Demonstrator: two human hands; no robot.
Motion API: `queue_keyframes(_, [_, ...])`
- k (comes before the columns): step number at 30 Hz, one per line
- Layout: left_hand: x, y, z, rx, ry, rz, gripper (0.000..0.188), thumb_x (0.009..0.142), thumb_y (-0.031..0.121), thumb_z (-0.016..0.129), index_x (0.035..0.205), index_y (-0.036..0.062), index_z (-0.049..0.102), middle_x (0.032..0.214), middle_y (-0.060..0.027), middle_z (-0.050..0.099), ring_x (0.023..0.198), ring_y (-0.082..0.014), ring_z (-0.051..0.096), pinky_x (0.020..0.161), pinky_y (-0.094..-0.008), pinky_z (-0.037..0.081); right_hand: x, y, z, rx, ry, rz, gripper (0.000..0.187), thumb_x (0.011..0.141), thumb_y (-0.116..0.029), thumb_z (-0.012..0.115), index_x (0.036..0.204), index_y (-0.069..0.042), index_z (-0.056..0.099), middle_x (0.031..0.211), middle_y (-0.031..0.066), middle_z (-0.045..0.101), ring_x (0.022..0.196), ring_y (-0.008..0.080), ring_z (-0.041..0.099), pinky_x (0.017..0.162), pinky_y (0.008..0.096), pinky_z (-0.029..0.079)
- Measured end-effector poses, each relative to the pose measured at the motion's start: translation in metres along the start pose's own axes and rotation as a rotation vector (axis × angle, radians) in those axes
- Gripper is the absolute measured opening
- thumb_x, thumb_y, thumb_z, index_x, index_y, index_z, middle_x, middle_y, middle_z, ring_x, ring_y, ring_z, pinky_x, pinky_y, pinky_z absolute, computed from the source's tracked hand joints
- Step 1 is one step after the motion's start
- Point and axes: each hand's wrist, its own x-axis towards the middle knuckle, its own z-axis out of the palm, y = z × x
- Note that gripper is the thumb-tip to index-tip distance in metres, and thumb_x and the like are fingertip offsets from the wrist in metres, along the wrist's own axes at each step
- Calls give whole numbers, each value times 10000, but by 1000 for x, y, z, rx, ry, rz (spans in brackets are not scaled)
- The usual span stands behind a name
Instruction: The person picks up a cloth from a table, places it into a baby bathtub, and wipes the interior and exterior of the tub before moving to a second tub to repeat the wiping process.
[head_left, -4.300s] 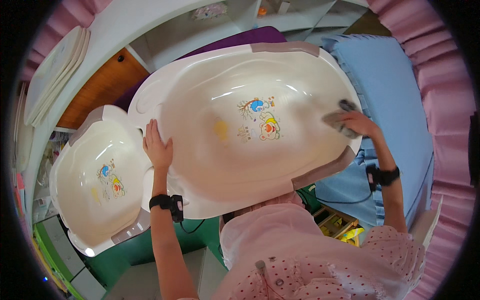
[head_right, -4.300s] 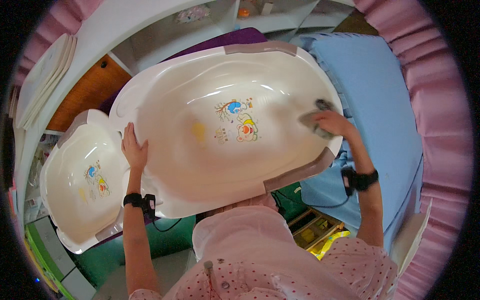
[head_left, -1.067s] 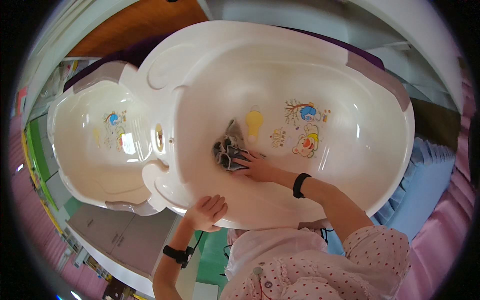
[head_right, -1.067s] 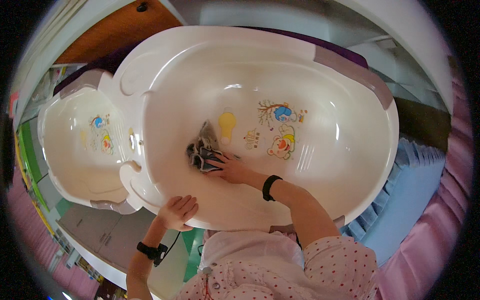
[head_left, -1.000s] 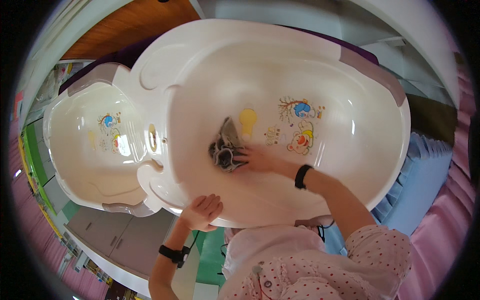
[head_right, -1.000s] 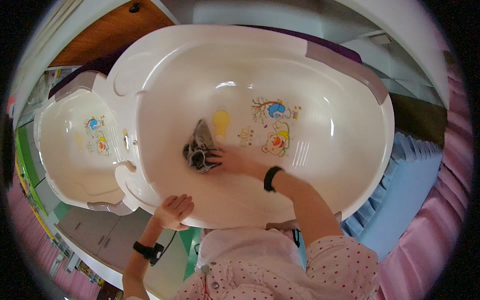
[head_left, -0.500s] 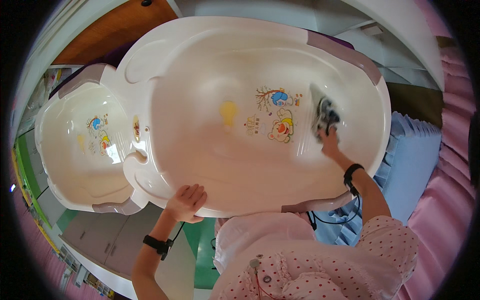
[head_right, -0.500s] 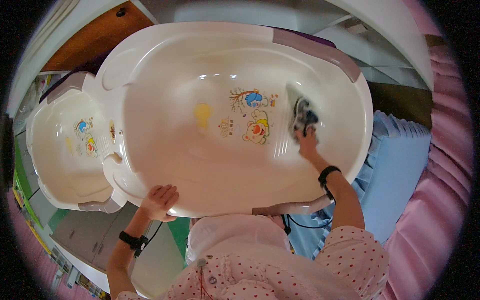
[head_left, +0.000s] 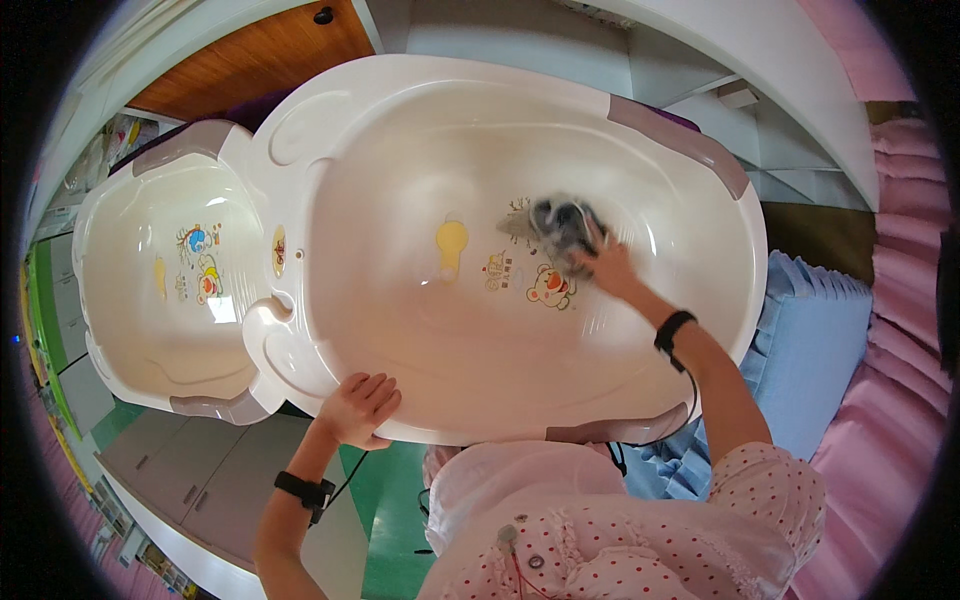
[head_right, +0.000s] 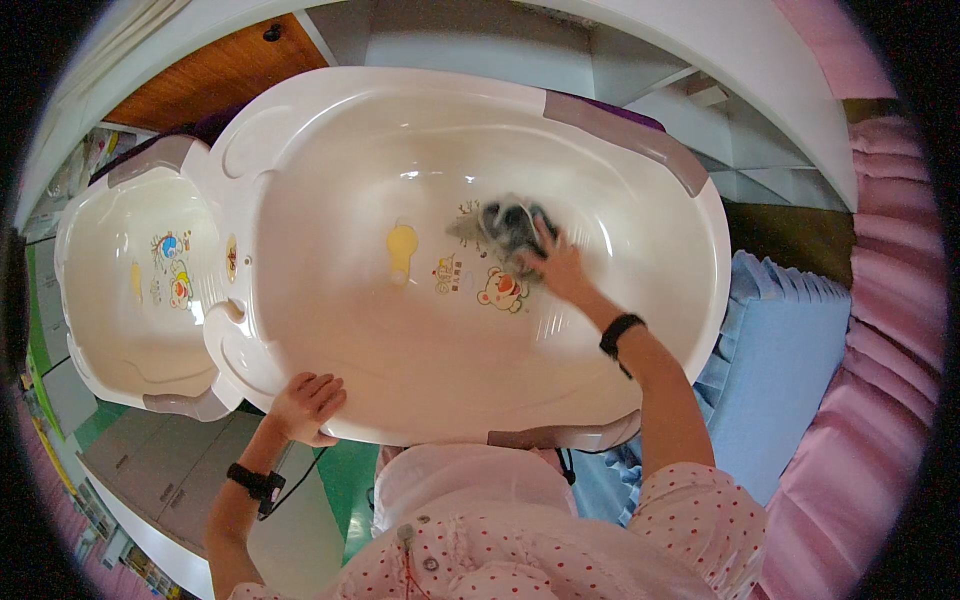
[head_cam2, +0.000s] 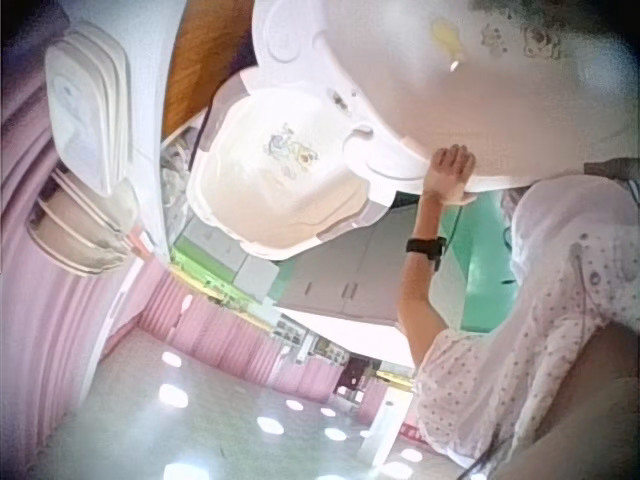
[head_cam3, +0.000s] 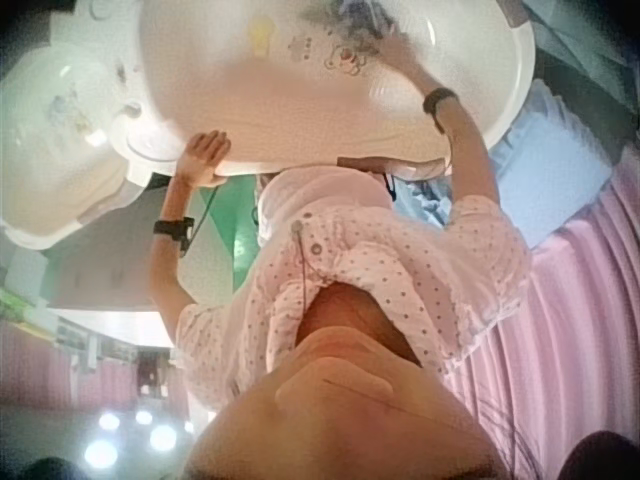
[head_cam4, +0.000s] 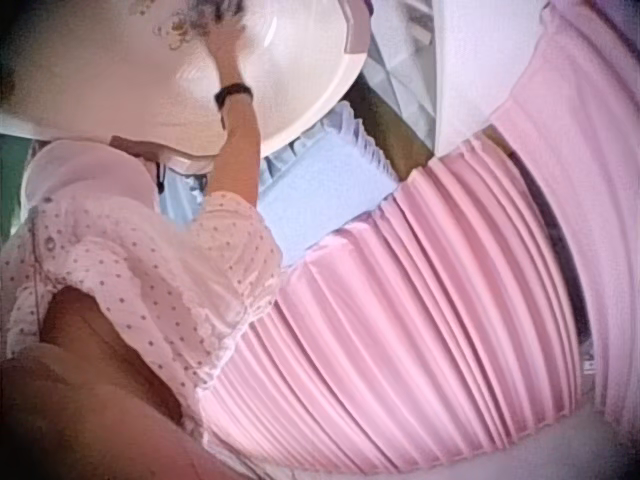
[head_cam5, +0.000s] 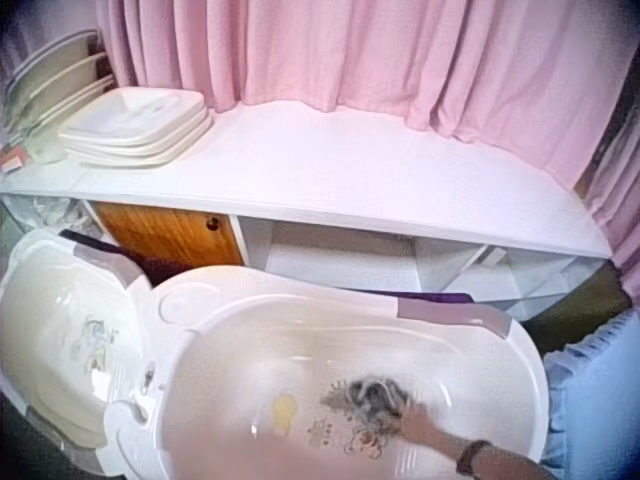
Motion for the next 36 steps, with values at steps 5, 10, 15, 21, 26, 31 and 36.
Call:
queue_keyframes(5, [-1, 3, -2, 4, -15, -34, 619, 470, 448, 665, 947, 68, 560, 1053, -92, 557, 968, -238, 533, 816, -391, 396, -1, 24, 2, -41, 101, 92, 632, 655, -53, 626, 1219, -201, 383, 1312, 172, 307, 1120, 353, 398, 801, 437, 422])
queue_keyframes(10, [-3, 3, 2, 34, 11, 14, 628, 489, 466, 663, 957, 60, 560, 1041, -95, 561, 962, -242, 535, 810, -387, 401, -66, -6, 19, 266, -183, 261, 743, 625, -144, 643, 1282, -139, 297, 1183, 271, 375, 1009, 392, 459, 798, 404, 431])
queue_keyframes(15, [-6, 4, -5, 32, 68, 19, 624, 469, 444, 666, 943, 57, 543, 990, -85, 553, 924, -236, 524, 800, -364, 386, -130, -44, 74, 405, -366, -128, 739, 568, -154, 656, 1252, -115, 378, 1049, 229, 493, 915, 348, 516, 728, 394, 454])
queue_keyframes(21, [-9, 5, -8, 47, 86, 25, 618, 439, 434, 671, 909, 61, 519, 896, -75, 539, 854, -244, 517, 764, -353, 375, -111, -64, -25, 672, -873, -29, 769, 544, -95, 572, 1281, -75, 353, 1061, 155, 519, 856, 236, 533, 665, 282, 449])
queue_keyframes(26, [-21, 9, 4, 81, 142, 52, 629, 445, 466, 651, 897, 50, 511, 850, -104, 528, 843, -264, 511, 754, -362, 377, -145, -105, -108, 1545, -699, -37, 814, 503, 2, 504, 1296, -43, 325, 1148, 102, 483, 937, 208, 520, 714, 266, 439])
queue_keyframes(31, [-30, 25, 0, 198, 141, -58, 654, 471, 479, 647, 946, 52, 506, 978, -132, 515, 988, -267, 473, 971, -501, 229, -196, -206, -176, 1991, -424, -303, 799, 590, -41, 580, 1320, -33, 257, 1246, 106, 416, 1131, 202, 425, 925, 308, 361])
queue_keyframes(36, [-49, 61, 38, 145, 604, -400, 698, 611, 459, 616, 1180, 89, 454, 1247, -119, 416, 1206, -289, 318, 1020, -527, 122, -251, -317, -202, 2063, -185, -377, 786, 642, -126, 642, 1312, -15, 247, 1245, 123, 420, 1120, 246, 444, 941, 350, 364])
